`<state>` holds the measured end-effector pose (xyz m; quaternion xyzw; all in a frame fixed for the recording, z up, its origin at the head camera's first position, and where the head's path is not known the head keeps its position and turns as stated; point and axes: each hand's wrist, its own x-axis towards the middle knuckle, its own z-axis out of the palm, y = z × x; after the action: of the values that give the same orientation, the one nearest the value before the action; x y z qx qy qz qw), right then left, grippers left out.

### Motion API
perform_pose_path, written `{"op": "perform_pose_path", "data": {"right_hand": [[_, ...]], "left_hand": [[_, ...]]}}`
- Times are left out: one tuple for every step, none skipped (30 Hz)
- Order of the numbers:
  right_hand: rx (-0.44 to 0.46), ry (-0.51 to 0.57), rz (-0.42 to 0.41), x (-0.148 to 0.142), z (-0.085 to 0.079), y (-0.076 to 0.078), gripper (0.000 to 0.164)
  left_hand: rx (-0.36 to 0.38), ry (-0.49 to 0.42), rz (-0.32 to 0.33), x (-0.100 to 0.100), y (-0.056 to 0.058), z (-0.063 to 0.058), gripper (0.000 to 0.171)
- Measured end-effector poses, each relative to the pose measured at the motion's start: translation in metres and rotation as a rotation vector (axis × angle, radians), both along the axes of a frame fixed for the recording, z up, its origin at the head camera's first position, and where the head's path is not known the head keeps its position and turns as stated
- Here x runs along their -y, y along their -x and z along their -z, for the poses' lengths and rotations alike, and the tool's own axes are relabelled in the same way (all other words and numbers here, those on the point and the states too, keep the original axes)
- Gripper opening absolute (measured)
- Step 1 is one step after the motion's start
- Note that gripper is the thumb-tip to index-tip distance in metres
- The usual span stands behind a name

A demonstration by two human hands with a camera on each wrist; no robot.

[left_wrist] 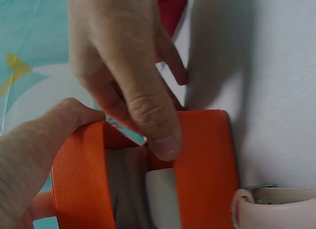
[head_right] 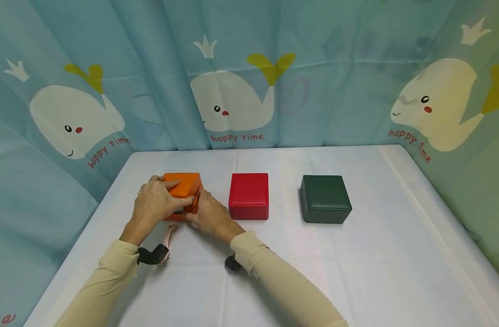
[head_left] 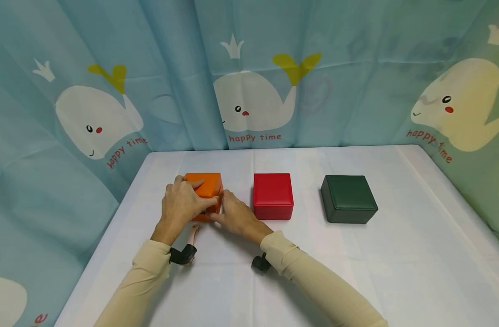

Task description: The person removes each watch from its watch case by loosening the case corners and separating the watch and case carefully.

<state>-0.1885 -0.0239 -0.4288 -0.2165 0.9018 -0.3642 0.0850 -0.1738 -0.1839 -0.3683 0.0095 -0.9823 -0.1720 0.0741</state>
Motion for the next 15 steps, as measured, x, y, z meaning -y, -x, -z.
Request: {"op": "perform_pose_path", "data": {"right_hand": [[0.008,-0.003,0.012,0.0002,-0.0006,-0.0001,0.068],[0.014,-0.012,0.021,0.0003,-0.0013,-0.0003,0.067],[0.017,-0.020,0.025,0.0003,-0.0016,-0.0004,0.068],[0.011,-0.032,0.023,0.0002,-0.0016,-0.0003,0.069],[0.007,-0.042,0.014,0.0001,-0.0014,-0.0004,0.069],[-0.002,-0.055,0.005,0.0000,-0.0010,-0.0005,0.069],[-0.011,-0.063,-0.004,-0.0002,-0.0007,-0.0006,0.069],[-0.024,-0.072,-0.012,-0.0004,0.0000,-0.0005,0.069],[-0.038,-0.083,-0.020,-0.0005,0.0005,-0.0003,0.068],[-0.050,-0.095,-0.027,-0.0006,0.0008,-0.0002,0.067],[-0.056,-0.107,-0.033,-0.0007,0.0008,-0.0003,0.067],[-0.066,-0.113,-0.037,-0.0007,0.0011,-0.0001,0.065],[-0.078,-0.118,-0.041,-0.0005,0.0013,-0.0002,0.064],[-0.090,-0.127,-0.043,-0.0003,0.0015,-0.0004,0.062],[-0.097,-0.131,-0.047,-0.0002,0.0015,-0.0008,0.061]], "left_hand": [[-0.001,-0.001,0.001,-0.0001,-0.0004,0.0009,0.076],[-0.002,-0.002,0.000,-0.0002,-0.0008,0.0018,0.076],[-0.004,-0.001,-0.001,-0.0004,-0.0012,0.0025,0.076],[-0.007,0.000,-0.003,-0.0005,-0.0015,0.0034,0.077],[-0.008,-0.001,-0.006,-0.0005,-0.0018,0.0041,0.077],[-0.012,-0.001,-0.007,-0.0006,-0.0022,0.0047,0.077],[-0.015,0.000,-0.008,-0.0006,-0.0022,0.0054,0.077],[-0.018,0.000,-0.008,-0.0007,-0.0022,0.0061,0.077],[-0.021,-0.001,-0.010,-0.0008,-0.0022,0.0068,0.078],[-0.023,-0.001,-0.011,-0.0008,-0.0022,0.0075,0.078],[-0.025,0.000,-0.014,-0.0009,-0.0023,0.0080,0.078],[-0.026,-0.001,-0.018,-0.0008,-0.0023,0.0088,0.078],[-0.026,-0.004,-0.023,-0.0009,-0.0024,0.0096,0.078],[-0.027,-0.006,-0.027,-0.0008,-0.0028,0.0102,0.078],[-0.029,-0.008,-0.031,-0.0008,-0.0035,0.0108,0.078]]}}
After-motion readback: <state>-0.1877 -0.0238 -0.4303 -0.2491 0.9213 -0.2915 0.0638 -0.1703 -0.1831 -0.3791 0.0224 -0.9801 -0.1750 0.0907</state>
